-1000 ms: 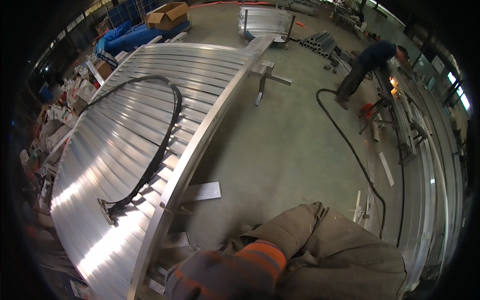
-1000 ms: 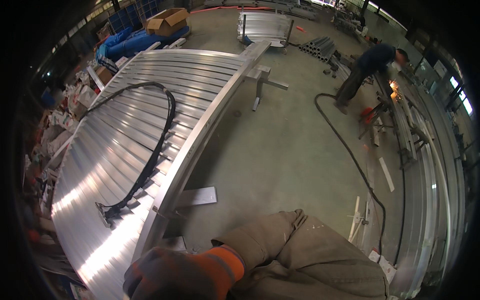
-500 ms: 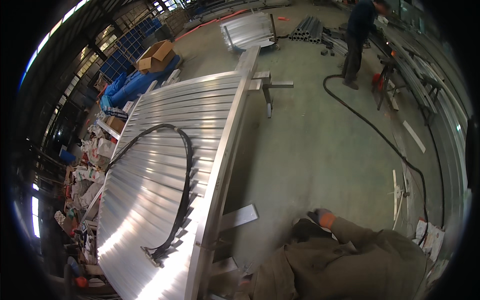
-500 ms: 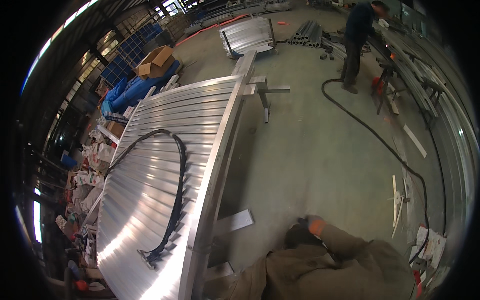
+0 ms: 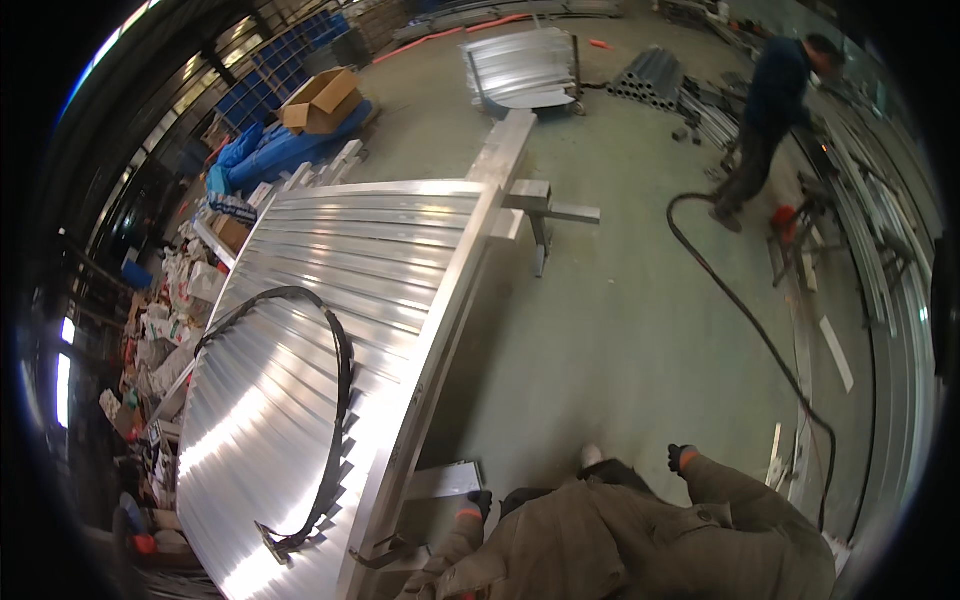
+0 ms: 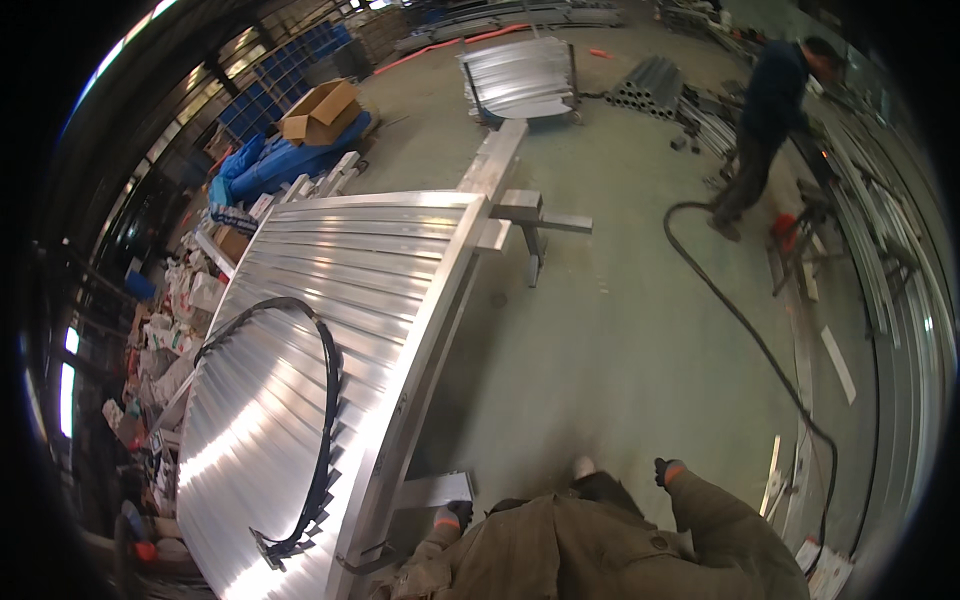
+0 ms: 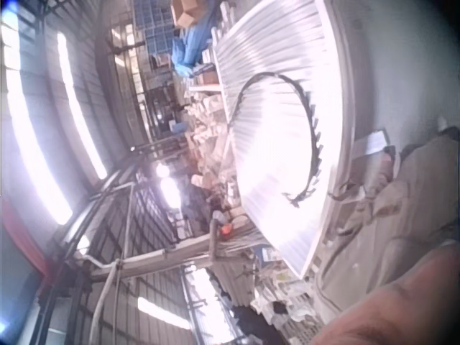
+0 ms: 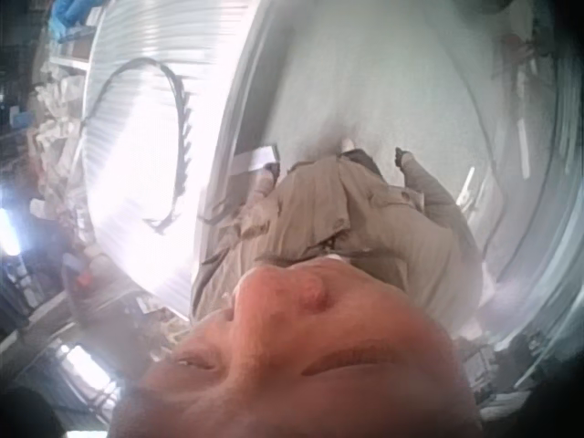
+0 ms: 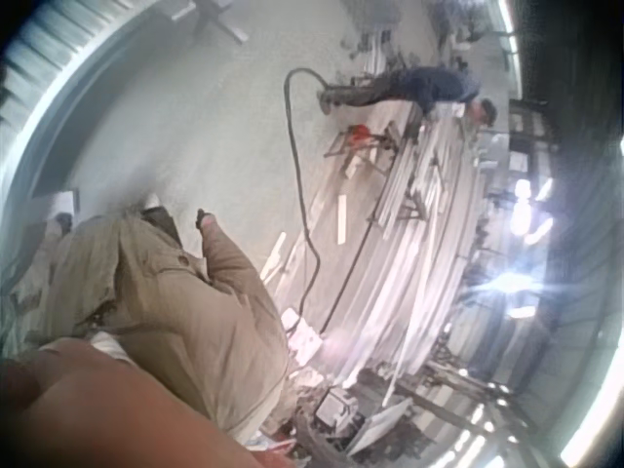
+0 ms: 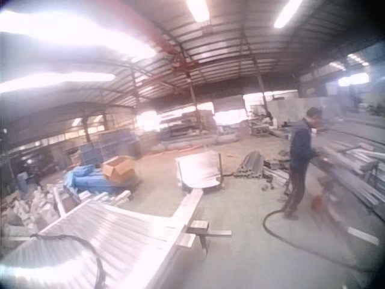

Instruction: The person welds a metal strip to a curved metal duct using a handheld welding gun, then taps the seam with a rubber mallet. The person repeats this weld-and-tap sequence along the duct seam.

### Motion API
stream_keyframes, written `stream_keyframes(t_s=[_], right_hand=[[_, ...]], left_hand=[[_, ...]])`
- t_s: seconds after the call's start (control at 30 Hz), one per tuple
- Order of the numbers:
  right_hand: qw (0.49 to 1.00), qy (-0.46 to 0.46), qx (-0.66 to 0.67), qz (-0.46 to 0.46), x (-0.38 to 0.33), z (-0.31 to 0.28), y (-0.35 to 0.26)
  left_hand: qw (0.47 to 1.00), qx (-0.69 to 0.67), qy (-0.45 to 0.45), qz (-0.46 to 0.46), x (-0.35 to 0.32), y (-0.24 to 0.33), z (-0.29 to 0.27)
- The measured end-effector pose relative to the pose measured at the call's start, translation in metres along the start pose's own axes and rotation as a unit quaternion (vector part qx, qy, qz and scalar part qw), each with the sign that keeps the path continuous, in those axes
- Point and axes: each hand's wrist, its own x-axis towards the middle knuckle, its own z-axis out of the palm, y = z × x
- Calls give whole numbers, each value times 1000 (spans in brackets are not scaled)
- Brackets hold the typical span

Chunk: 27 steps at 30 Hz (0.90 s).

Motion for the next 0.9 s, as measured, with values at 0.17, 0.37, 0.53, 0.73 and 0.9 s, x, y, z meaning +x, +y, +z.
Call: stream_keyframes(t_s=[0.17,0.37,0.53,0.73,0.9], right_hand=[[972,36,25,-230,17,11,-220],[964,-1,-16,-265,27,71,-352],[980,1,-37,-196,18,97,-411],[948,34,9,-316,69,87,-565],[914,65,-24,-399,108,107,-746]], left_hand=[[922,101,197,317,37,132,30],[833,126,341,417,73,268,-3],[847,169,346,367,114,362,-27],[855,162,359,338,149,484,-65],[854,146,386,317,176,568,-127]])
